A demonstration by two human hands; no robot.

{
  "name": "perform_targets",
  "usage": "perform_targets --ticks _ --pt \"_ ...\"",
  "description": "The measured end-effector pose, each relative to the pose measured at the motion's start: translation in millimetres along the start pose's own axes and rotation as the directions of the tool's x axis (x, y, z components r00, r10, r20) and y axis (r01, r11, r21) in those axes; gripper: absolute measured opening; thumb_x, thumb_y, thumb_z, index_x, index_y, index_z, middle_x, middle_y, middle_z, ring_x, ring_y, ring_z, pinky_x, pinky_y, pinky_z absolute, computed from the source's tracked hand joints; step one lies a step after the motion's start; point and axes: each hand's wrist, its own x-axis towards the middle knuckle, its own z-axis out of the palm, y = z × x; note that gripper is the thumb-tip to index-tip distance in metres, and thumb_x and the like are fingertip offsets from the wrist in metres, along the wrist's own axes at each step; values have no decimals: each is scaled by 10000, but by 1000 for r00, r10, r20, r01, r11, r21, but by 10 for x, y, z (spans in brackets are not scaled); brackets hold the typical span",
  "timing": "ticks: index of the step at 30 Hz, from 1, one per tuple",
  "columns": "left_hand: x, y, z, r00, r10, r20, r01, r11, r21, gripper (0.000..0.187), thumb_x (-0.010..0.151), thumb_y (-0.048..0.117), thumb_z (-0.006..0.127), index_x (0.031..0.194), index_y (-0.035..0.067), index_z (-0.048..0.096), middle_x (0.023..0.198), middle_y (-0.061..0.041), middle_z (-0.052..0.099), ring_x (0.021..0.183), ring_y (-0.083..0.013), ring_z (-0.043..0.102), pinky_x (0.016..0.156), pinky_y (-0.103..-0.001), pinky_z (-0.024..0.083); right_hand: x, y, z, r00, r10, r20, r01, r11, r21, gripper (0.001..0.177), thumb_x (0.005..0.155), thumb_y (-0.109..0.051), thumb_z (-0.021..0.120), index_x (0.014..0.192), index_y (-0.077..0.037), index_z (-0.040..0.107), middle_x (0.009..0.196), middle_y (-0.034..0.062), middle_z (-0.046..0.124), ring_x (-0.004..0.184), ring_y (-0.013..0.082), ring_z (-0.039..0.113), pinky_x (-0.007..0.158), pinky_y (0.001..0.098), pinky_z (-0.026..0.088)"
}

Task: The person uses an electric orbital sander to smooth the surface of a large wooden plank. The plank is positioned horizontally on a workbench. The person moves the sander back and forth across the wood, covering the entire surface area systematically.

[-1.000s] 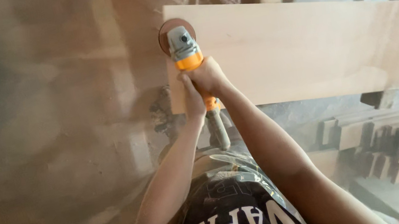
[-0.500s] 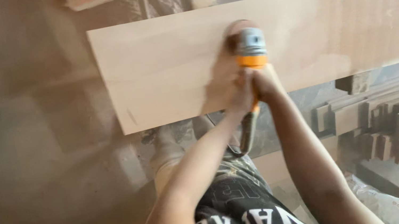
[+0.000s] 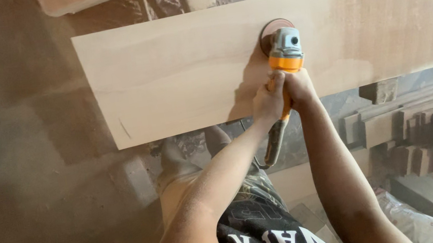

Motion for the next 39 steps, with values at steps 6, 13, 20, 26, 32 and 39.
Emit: perform_targets --ticks 6,13,20,26,32,39 --pt "30 -91 -525 999 36 -26 -38 997 -62 981 855 838 348 1185 -6 722 1129 -291 715 1130 -443 663 954 -484 512 -36 13 577 1000 -14 19 16 996 -86 183 828 -113 758 967 -28 676 848 44 670 730 160 643 628 319 534" --pt "-32 -267 -1137 999 -9 -54 5 998 -63 993 835 848 340 1221 7 700 1187 -297 688 1173 -455 632 990 -499 485 -190 115 1253 1000 31 3 -30 996 -78 195 797 -110 757 957 -31 679 837 55 672 719 181 661 617 338 550" --pt "-16 -466 -1682 991 -17 -134 10 999 -53 1019 862 859 324 1199 -15 725 1176 -312 697 1176 -466 635 1003 -510 472 -250 271 1860 997 25 76 -18 996 -90 178 803 -90 766 936 -19 672 816 63 672 697 182 665 605 334 551" --pt "-67 -602 -2097 993 24 -116 -45 982 -186 1018 858 854 332 1174 -45 692 1116 -309 712 1126 -441 675 939 -481 524 -316 319 2288 994 20 104 -4 988 -152 156 816 -87 759 921 -12 671 802 59 672 680 172 658 594 330 543" --pt "-47 -685 -2390 980 25 -198 -70 973 -220 971 902 816 346 1099 -56 726 1054 -304 736 1062 -427 716 907 -471 545 -363 374 2674 986 17 163 10 987 -161 157 803 -73 750 924 0 683 793 65 678 667 178 666 591 329 549" --pt "114 -981 -2645 980 48 -195 -112 938 -328 972 898 808 297 1255 -23 653 1155 -267 711 1119 -369 686 916 -432 522 -422 446 3102 979 10 206 34 977 -209 164 814 -75 750 940 14 694 787 76 691 661 181 677 592 323 560"
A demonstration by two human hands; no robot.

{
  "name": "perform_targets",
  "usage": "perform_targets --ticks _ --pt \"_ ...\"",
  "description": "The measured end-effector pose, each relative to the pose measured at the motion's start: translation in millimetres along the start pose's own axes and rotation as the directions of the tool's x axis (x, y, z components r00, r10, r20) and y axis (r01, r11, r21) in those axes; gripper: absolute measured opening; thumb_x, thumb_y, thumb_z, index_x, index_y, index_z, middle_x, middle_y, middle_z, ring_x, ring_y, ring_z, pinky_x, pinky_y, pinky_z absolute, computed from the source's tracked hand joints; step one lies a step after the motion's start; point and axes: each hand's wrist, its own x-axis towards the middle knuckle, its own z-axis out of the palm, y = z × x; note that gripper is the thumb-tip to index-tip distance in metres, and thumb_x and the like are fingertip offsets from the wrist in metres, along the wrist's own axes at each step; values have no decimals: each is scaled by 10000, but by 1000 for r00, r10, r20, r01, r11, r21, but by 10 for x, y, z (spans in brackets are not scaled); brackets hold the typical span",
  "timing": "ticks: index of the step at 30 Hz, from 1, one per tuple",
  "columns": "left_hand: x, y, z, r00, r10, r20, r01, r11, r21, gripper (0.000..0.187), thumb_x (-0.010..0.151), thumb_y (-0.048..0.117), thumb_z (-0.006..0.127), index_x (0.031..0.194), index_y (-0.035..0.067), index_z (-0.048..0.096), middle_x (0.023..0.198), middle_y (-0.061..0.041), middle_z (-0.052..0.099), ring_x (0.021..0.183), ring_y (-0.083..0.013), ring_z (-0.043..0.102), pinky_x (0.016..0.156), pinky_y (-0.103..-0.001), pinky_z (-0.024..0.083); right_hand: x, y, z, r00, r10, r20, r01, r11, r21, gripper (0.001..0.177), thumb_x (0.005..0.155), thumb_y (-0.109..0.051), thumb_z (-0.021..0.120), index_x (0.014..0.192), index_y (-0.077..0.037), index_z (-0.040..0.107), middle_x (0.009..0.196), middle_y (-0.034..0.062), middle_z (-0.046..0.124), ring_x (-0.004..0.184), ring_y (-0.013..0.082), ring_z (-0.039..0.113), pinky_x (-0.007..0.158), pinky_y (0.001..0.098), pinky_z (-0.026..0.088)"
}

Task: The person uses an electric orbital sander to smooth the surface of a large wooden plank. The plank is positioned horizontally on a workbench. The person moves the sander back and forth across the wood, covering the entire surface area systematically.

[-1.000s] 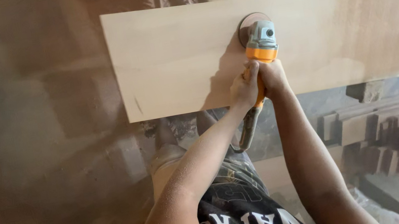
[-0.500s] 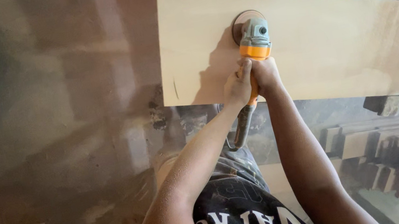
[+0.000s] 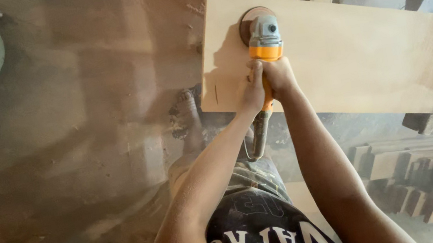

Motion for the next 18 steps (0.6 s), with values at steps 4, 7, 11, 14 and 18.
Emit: perform_targets --ticks 4,7,11,14,18 --pt "134 -149 -117 996 -77 42 79 996 -35 1014 928 823 242 1362 -30 578 1242 -272 691 1179 -344 679 969 -405 528 8 -4 260 999 22 44 -24 998 51 180 789 -52 756 945 0 682 760 83 683 618 200 676 563 344 576" --pt "162 -224 -321 994 -91 58 97 989 -112 998 955 805 204 1453 -16 477 1389 -249 590 1288 -305 586 1052 -377 463 15 -57 450 997 63 39 -62 998 -33 164 779 -41 757 921 7 689 757 89 688 616 207 694 552 357 582" --pt "72 -372 -538 1000 -17 25 25 933 -358 934 947 750 219 1530 36 369 1516 -179 485 1373 -245 490 1112 -356 398 1 -53 677 998 35 52 -15 942 -336 142 800 -75 769 892 24 725 777 97 722 668 180 701 589 336 570" --pt "17 -475 -347 999 31 23 -10 784 -621 879 993 703 229 1524 14 358 1503 -197 480 1379 -271 499 1134 -389 437 -20 -22 530 999 15 50 14 849 -528 179 779 -97 823 885 14 732 792 88 732 705 165 682 623 327 556" --pt "19 -509 267 997 39 72 -17 958 -285 926 998 735 250 1477 -30 453 1402 -255 578 1290 -319 567 1064 -406 463 -25 56 -119 999 34 28 -26 968 -249 170 796 -68 747 936 22 714 803 90 712 708 205 687 617 359 580"
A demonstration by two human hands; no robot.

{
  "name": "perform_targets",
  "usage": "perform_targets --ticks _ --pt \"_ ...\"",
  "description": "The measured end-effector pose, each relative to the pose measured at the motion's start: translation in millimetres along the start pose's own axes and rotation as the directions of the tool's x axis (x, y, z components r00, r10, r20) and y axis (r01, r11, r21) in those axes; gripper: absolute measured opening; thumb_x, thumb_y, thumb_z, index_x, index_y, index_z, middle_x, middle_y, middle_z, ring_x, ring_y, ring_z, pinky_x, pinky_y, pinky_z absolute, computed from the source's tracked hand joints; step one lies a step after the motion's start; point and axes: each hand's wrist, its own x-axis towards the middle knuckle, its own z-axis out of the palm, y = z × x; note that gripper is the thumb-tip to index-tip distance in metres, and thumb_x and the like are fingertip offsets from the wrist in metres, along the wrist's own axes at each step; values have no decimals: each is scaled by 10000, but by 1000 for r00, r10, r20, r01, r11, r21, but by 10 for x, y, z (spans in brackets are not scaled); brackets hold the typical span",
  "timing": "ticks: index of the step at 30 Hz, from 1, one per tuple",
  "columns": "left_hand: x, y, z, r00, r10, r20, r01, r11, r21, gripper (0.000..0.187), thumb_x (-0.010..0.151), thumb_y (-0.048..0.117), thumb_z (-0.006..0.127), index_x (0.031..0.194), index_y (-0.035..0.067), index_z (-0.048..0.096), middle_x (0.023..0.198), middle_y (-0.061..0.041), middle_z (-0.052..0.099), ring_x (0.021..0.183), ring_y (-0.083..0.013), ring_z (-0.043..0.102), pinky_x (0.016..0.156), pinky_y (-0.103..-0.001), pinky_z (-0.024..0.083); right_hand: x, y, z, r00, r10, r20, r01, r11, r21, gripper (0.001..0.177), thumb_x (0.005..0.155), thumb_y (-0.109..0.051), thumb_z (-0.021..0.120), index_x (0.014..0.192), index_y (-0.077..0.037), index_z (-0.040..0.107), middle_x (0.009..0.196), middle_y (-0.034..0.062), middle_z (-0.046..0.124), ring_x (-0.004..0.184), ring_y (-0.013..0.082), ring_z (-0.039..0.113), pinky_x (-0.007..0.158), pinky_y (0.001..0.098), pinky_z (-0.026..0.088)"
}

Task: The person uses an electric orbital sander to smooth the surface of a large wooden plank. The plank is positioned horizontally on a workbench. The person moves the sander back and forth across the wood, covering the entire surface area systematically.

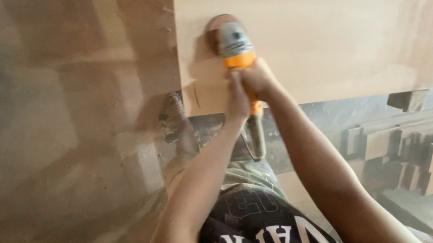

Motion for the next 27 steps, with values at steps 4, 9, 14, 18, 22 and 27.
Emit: perform_targets --ticks 4,9,14,18,22,27 --pt "43 86 538 999 -43 24 34 954 298 955 914 792 313 1324 -27 585 1197 -263 678 1131 -350 671 958 -429 518 -9 139 -557 992 60 -107 -22 945 326 181 794 -51 680 963 13 688 789 95 705 687 233 704 611 368 600" --pt "66 397 617 998 -65 -22 67 889 453 996 859 848 387 1137 -54 707 1075 -272 736 1046 -389 723 911 -446 548 33 168 -688 992 -5 -127 57 912 407 164 824 -63 728 965 -5 670 817 78 680 696 200 680 617 348 575" --pt "-6 592 372 994 -106 5 92 889 449 1008 853 854 344 1126 -45 710 1074 -273 741 1049 -397 720 911 -457 537 68 157 -512 993 -15 -117 59 920 387 154 837 -75 739 952 -2 668 831 85 676 701 198 670 619 347 569" --pt "-31 650 302 997 -67 -46 81 877 474 1014 864 858 342 1120 -55 700 1085 -299 720 1083 -435 687 933 -481 522 61 93 -420 991 -6 -130 49 942 332 172 811 -77 753 952 -8 683 836 68 692 712 179 685 628 336 578" --pt "16 694 249 998 -47 -31 56 882 468 1011 876 844 308 1127 -49 710 1082 -301 726 1085 -441 690 932 -491 526 73 -18 -323 993 11 -114 30 935 353 175 801 -82 759 935 -9 671 797 81 687 674 198 690 598 343 578" --pt "113 660 58 997 -68 -48 83 883 463 1012 882 833 277 1191 -35 697 1127 -290 720 1106 -422 678 939 -477 516 109 -140 -124 994 27 -107 5 957 291 170 815 -77 766 939 1 681 799 80 692 670 189 688 587 332 572"
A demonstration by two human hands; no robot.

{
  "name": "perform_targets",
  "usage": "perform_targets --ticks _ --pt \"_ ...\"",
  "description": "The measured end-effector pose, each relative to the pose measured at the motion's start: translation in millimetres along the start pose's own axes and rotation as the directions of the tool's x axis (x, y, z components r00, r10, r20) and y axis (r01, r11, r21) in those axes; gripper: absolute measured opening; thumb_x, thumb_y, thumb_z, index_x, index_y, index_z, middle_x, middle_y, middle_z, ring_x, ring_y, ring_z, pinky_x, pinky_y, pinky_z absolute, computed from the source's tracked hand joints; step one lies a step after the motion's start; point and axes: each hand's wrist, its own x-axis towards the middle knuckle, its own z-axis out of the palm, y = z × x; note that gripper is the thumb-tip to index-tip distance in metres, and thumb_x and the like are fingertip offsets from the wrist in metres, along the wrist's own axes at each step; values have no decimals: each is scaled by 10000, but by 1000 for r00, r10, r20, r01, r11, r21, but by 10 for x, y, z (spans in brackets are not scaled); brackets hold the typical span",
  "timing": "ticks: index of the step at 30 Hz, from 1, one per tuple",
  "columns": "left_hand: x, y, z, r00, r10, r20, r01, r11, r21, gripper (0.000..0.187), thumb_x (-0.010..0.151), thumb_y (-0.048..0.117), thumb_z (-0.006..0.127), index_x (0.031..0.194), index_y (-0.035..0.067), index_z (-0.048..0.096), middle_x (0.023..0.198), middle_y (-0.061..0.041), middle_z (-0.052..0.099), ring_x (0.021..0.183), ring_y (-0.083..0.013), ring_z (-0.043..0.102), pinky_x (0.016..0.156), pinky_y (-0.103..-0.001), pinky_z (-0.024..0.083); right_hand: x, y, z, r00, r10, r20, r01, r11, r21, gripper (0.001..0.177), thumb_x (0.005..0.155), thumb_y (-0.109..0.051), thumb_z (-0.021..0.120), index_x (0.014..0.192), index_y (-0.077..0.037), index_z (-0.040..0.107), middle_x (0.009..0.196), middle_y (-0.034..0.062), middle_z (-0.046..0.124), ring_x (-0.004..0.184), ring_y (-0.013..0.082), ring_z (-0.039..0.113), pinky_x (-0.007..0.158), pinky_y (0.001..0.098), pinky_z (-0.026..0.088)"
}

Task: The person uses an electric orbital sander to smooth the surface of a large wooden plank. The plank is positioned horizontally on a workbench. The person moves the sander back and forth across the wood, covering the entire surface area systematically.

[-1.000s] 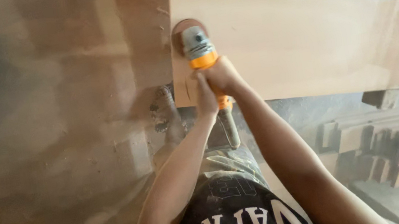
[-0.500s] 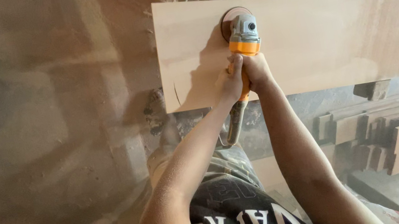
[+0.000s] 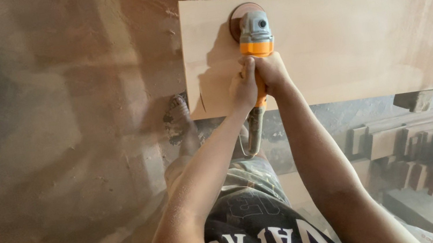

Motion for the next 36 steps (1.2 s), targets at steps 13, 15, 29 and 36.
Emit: perform_targets --ticks 13,15,29,36 --pt "244 -319 -603 991 129 33 -92 844 -528 944 960 756 211 1494 13 440 1403 -216 585 1249 -282 608 1021 -367 519 161 29 774 998 -10 65 30 951 -308 214 779 -122 819 912 17 725 814 82 729 681 175 690 619 349 588" --pt "163 -352 -735 997 69 23 -47 853 -520 944 941 760 172 1540 58 370 1457 -171 538 1301 -251 564 1054 -359 483 141 14 910 997 -9 79 38 927 -373 258 750 -162 827 907 23 740 822 83 742 691 162 692 625 349 587" --pt "-26 -279 884 961 247 120 -185 905 -384 896 982 784 335 1480 50 462 1408 -218 574 1307 -293 536 1081 -414 428 -57 223 -739 999 14 -35 -12 998 54 161 838 -56 687 974 28 670 817 100 699 701 230 693 613 364 592" --pt "7 111 644 997 -8 75 0 994 109 1054 800 911 304 1100 8 756 1071 -267 761 1076 -399 731 939 -459 546 59 146 -754 997 -34 -63 44 985 166 161 847 -68 740 976 -1 671 831 78 677 699 198 678 614 345 577"
